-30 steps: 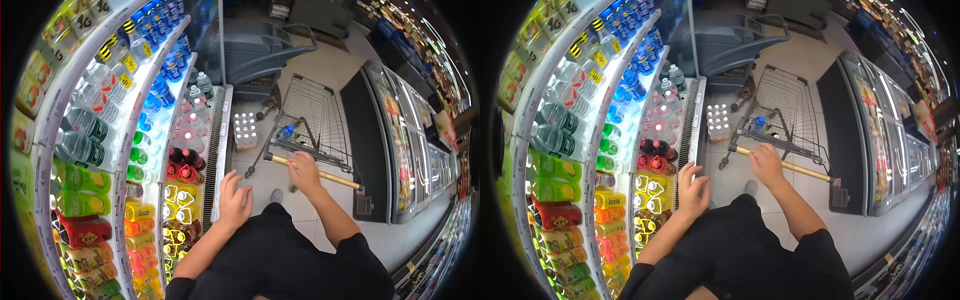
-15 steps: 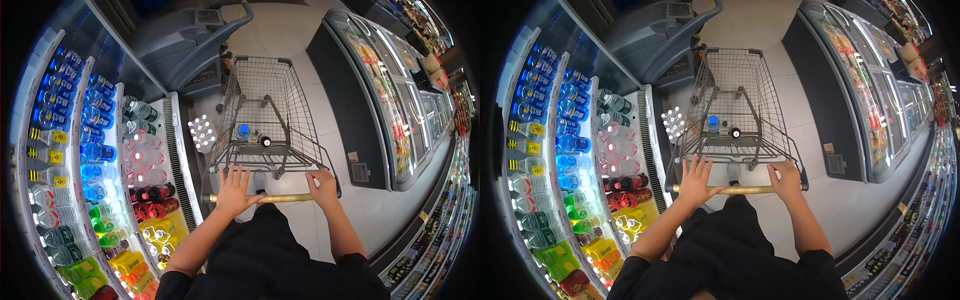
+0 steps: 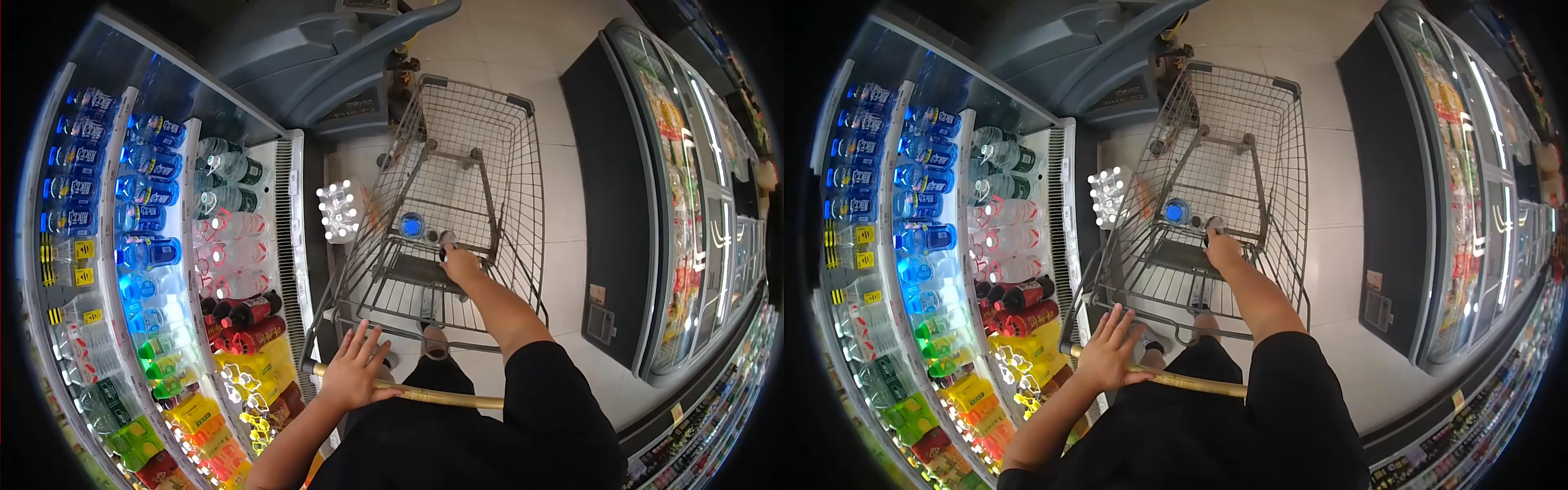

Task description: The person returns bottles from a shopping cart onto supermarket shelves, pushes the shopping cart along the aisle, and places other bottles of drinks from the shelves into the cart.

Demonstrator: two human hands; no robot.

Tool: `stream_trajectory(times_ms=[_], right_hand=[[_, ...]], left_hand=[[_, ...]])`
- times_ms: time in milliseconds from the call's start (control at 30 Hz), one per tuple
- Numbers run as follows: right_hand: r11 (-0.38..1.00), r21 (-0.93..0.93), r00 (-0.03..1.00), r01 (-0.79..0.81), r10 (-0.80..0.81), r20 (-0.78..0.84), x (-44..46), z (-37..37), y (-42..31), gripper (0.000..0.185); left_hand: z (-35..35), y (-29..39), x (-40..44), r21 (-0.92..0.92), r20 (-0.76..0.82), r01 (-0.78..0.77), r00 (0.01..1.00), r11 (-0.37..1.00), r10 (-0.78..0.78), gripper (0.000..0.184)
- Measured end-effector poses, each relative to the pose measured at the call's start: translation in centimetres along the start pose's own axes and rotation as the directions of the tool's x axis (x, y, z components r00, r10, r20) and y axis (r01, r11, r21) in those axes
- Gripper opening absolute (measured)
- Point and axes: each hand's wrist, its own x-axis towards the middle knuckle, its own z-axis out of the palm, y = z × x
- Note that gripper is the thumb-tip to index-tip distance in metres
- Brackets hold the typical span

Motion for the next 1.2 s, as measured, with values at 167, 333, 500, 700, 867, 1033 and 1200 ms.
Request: stream_trajectory(times_ms=[167, 333, 500, 700, 867, 1033, 1200], right_hand=[[0.999, -0.018, 0.995, 0.038, -0.039, -0.089, 1.0, 0.9, 1.7, 0.043], [1.0, 0.014, 0.981, 0.012, -0.009, -0.193, -2.0, -3.4, 5.3, 0.043], [0.978, 0.148, 0.936, 0.145, -0.087, -0.342, -9.0, -16.0, 5.2, 0.027], [0.853, 0.105, 0.747, 0.511, -0.38, -0.546, -23.0, -31.5, -1.1, 0.021], [0.697, 0.256, 0.654, 0.67, -0.391, -0.648, -30.8, -38.8, -6.7, 0.018], [0.333, 0.6, 0.683, 0.728, -0.267, -0.68, -30.8, -39.0, -11.6, 0.026], [0.336, 0.531, 0.62, 0.778, -0.268, -0.737, -28.8, -34.6, -12.3, 0.058]], left_hand=[[-0.4, 0.0, 1.0, -0.041, -0.007, 0.02, 1.0, 0.999, -0.02, 0.092], [-1.0, 0.1, 1.7, -0.04, -0.018, 0.006, 1.0, 0.999, -0.006, 0.093], [-1.1, -0.1, 2.4, 0.058, -0.042, -0.012, 0.999, 0.998, 0.014, 0.096], [-2.6, 1.1, 4.5, 0.112, -0.36, 0.034, 0.933, 0.993, 0.008, 0.093], [-13.2, 8.3, 9.8, -0.157, -0.62, -0.299, 0.772, 0.941, 0.142, 0.105], [-16.7, 11.3, 9.8, -0.757, -0.395, -0.323, 0.919, 0.568, -0.004, 0.087], [-13.7, 9.5, 8.0, -0.985, -0.169, -0.174, 0.966, -0.012, -0.198, 0.05]])
